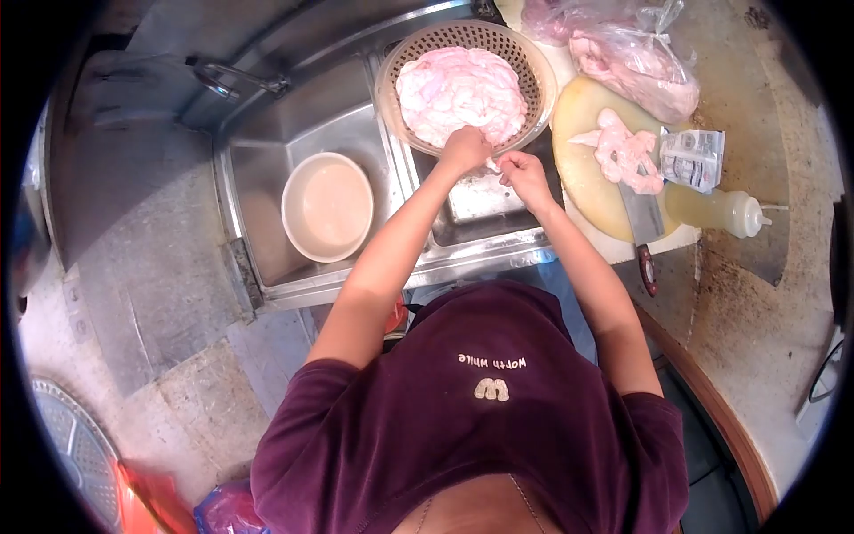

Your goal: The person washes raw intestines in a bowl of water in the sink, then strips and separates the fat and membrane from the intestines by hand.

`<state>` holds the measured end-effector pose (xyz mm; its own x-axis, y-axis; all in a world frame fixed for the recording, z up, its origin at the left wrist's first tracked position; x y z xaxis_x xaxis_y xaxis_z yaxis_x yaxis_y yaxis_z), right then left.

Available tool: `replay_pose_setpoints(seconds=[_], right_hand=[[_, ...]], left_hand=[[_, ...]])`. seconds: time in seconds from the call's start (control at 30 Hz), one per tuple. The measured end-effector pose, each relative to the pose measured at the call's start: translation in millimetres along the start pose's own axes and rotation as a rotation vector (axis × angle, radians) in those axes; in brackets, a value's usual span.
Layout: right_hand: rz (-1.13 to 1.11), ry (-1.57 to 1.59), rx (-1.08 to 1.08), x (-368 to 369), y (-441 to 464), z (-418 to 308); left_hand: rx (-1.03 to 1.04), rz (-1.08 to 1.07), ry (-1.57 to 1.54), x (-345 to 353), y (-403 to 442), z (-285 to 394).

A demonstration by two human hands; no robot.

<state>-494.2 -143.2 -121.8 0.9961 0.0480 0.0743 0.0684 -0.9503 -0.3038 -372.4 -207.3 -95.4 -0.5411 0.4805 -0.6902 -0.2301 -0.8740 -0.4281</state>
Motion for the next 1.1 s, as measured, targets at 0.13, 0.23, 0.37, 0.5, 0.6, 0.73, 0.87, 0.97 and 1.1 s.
replay_pose_setpoints(seconds=[0.13, 0.23, 0.37, 0.5, 0.6, 0.73, 0.87, 0.97, 1.1], right_hand=[[0.010, 0.087, -0.001, -2.5, -1.0, -2.6], [-0.026, 0.163, 0.055, -4.7, -3.3, -1.1], [-0.068, 0.240, 0.083, -4.1, -5.1, 6.0], [-0.120, 0.232, 0.098, -0.4, -7.4, 13.4], [-0.109, 0.186, 0.103, -2.0, -5.8, 17.9], [-0.065, 0.100, 0.092, -7.0, -1.8, 22.4], [-0.066, 0.112, 0.093, -6.2, 1.6, 23.9], [-0.066, 0.129, 0.066, -4.9, 0.5, 23.9], [-0.047, 0.097, 0.066, -7.0, 0.4, 31.5]], left_hand=[[0.092, -0.024, -0.286, 2.1, -8.5, -2.0], [0.260, 0.077, -0.632, 12.1, -36.2, -8.2], [0.226, 0.001, -0.493, 16.4, -71.5, -4.2], [0.258, -0.086, -0.242, 18.6, -72.9, -5.6], [0.396, -0.089, -0.092, 20.4, -68.0, -0.8], [0.199, -0.007, -0.198, 20.0, -60.6, -6.9], [0.083, 0.068, -0.231, 28.9, -57.5, -12.0], [0.014, 0.115, -0.346, 50.3, -60.2, -24.1], [-0.159, 0.071, -0.553, 55.4, -57.6, -33.9]])
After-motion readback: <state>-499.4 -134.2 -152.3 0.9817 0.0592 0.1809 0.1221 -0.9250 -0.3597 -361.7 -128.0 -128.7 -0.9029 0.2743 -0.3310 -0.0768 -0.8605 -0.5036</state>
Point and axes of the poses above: each hand's wrist, its own y-axis towards the middle knuckle, its own x-axis out of the palm, z = x × y, the point moved 5 cm from there along y, towards the middle knuckle, and after that the axes turned 3 degrees about -x, right-handed, at the moved point
